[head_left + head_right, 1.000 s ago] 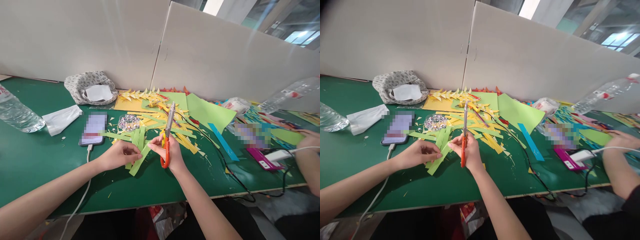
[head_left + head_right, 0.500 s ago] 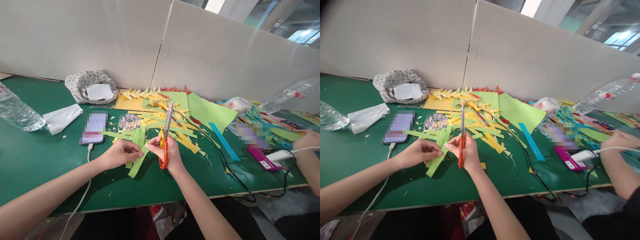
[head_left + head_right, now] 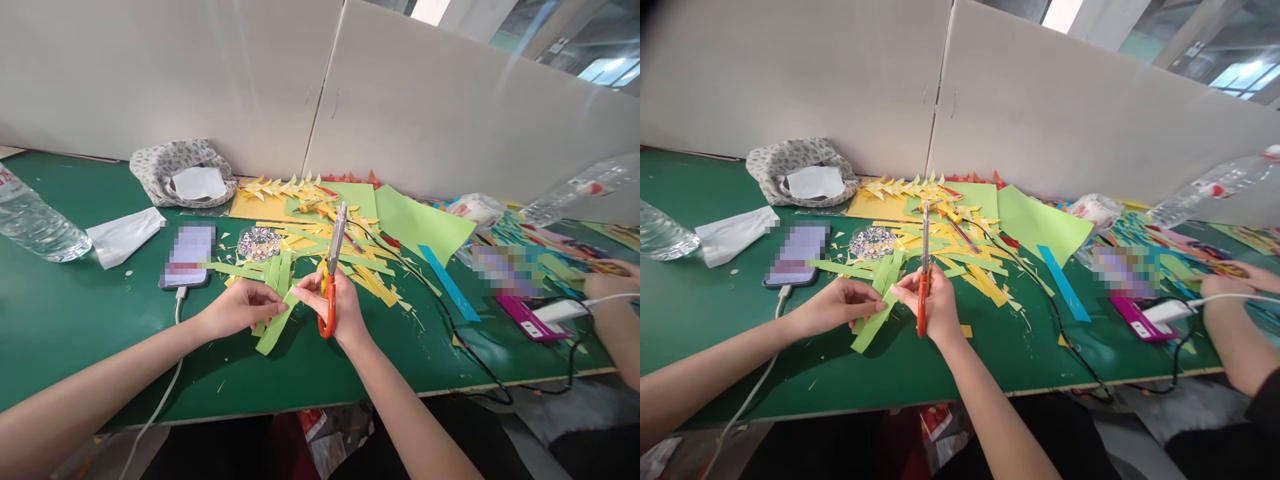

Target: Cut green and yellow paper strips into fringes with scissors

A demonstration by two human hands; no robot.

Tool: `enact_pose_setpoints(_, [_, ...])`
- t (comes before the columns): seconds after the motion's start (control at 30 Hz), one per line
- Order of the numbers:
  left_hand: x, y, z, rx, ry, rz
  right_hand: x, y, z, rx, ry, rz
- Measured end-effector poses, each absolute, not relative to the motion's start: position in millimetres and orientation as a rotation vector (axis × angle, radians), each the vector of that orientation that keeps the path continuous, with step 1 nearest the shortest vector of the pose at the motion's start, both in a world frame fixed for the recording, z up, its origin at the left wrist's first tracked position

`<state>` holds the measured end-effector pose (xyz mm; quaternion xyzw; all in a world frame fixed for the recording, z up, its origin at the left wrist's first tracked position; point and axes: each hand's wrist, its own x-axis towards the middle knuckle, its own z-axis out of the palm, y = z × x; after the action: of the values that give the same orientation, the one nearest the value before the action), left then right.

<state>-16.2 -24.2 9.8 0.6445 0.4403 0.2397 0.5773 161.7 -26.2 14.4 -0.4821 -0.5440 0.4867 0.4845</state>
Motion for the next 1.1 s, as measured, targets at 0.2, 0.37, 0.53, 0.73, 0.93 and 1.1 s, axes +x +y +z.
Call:
enact_pose_setpoints(0.2, [-16.3,-23.2,5.7,1.523,1.037,0.568,162.1,-24.8,12.1,-1.151,-1.241,1.183])
enact_pose_setpoints(0.37, [-16.7,-22.0,6.9,1.503,1.077,0.532,173.3,-14.9,11.4,-1.137,-1.047,1.073])
enact_pose_setpoints(0.53, [-18.9,-20.9,9.7,1.463,1.095,0.532,195.8,-2.1,13.8,-1.126,-0.887,0.953])
enact_pose_setpoints(0.73, [-19.4,-20.5,10.6,1.546,1.112,0.711,196.9,-4.2,17.9,-1.097,-0.853,0.932])
enact_pose_setpoints(0.93, [-18.8,-21.9,9.5,1.779,1.146,0.665,171.3,-17.9,17.4,-1.087,-0.938,1.022])
enact_pose_setpoints(1.1, [-18.8,-20.6,7.8,1.826,1.175,0.677,175.2,-15.9,16.6,-1.094,-0.897,0.998])
